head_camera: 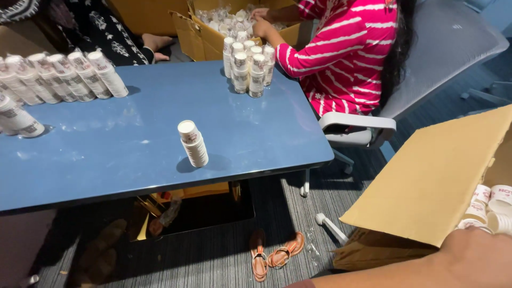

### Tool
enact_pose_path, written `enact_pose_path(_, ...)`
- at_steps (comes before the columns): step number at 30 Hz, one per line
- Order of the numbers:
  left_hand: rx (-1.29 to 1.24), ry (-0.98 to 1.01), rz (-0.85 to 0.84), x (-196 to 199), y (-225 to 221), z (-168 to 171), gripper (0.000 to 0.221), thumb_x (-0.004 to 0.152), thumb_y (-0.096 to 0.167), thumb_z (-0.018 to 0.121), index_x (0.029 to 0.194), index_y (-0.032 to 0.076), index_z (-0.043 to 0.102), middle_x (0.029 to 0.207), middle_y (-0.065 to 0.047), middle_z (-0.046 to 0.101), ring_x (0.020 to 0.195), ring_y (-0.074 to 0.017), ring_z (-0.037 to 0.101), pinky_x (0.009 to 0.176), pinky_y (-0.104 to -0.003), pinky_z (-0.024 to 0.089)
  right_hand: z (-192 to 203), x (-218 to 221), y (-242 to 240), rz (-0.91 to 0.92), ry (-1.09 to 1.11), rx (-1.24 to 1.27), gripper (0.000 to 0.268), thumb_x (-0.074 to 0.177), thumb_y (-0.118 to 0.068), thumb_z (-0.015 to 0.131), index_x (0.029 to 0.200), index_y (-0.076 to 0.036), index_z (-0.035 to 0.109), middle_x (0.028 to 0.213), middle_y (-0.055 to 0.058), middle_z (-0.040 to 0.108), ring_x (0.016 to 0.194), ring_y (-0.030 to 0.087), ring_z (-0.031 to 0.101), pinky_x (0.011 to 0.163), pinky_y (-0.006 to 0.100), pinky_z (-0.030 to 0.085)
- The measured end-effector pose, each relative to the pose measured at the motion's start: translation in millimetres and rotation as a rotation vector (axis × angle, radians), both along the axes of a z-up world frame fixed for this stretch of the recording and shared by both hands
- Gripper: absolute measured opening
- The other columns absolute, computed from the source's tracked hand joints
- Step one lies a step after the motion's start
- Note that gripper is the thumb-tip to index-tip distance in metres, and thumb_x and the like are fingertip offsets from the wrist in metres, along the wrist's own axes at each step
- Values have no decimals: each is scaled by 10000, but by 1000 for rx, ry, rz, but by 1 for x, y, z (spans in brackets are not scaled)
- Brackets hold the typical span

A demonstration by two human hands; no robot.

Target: Sorting and stacking small paper cups from a cardboard box.

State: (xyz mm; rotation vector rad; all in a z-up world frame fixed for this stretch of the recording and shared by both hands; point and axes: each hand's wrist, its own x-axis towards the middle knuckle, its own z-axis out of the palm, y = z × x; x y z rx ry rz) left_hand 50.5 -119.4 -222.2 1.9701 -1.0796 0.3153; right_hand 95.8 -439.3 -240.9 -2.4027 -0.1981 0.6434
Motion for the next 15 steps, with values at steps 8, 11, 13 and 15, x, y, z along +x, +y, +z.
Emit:
enact_pose_path(8, -51, 92, -16, -5, 23, 45, 686, 841, 324, 576, 1373, -95, 471, 819, -244, 716, 778, -418, 729, 744, -544, 551, 58, -4, 57, -32, -75, 138, 503, 1033, -385, 470, 1484, -165, 514, 1407, 113, 600, 1222, 221, 549, 987, 395, 404)
enact_pose_path(11, -51, 110, -31, -12, 69, 100, 684, 855, 289, 564, 1373, -140, 442, 785, -264, 704, 720, -425, 727, 690, -547, 558, 54, -32, 80, -53, -121, 210, 509, 1033, -385, 474, 1487, -157, 504, 1391, 122, 608, 1193, 224, 559, 955, 396, 417)
enact_pose_path(13, -53, 125, -46, -18, 96, 130, 684, 864, 266, 556, 1374, -171, 424, 763, -278, 695, 681, -429, 726, 654, -549, 563, 55, -49, 77, -72, -149, 254, 512, 1033, -385, 477, 1488, -152, 497, 1380, 128, 613, 1173, 226, 566, 934, 397, 426)
enact_pose_path(15, -60, 142, -60, -22, 106, 146, 684, 874, 243, 548, 1374, -201, 405, 740, -291, 687, 643, -434, 725, 618, -552, 567, 71, -63, 62, -89, -175, 292, 516, 1033, -385, 479, 1490, -146, 491, 1369, 134, 618, 1154, 228, 573, 914, 398, 435)
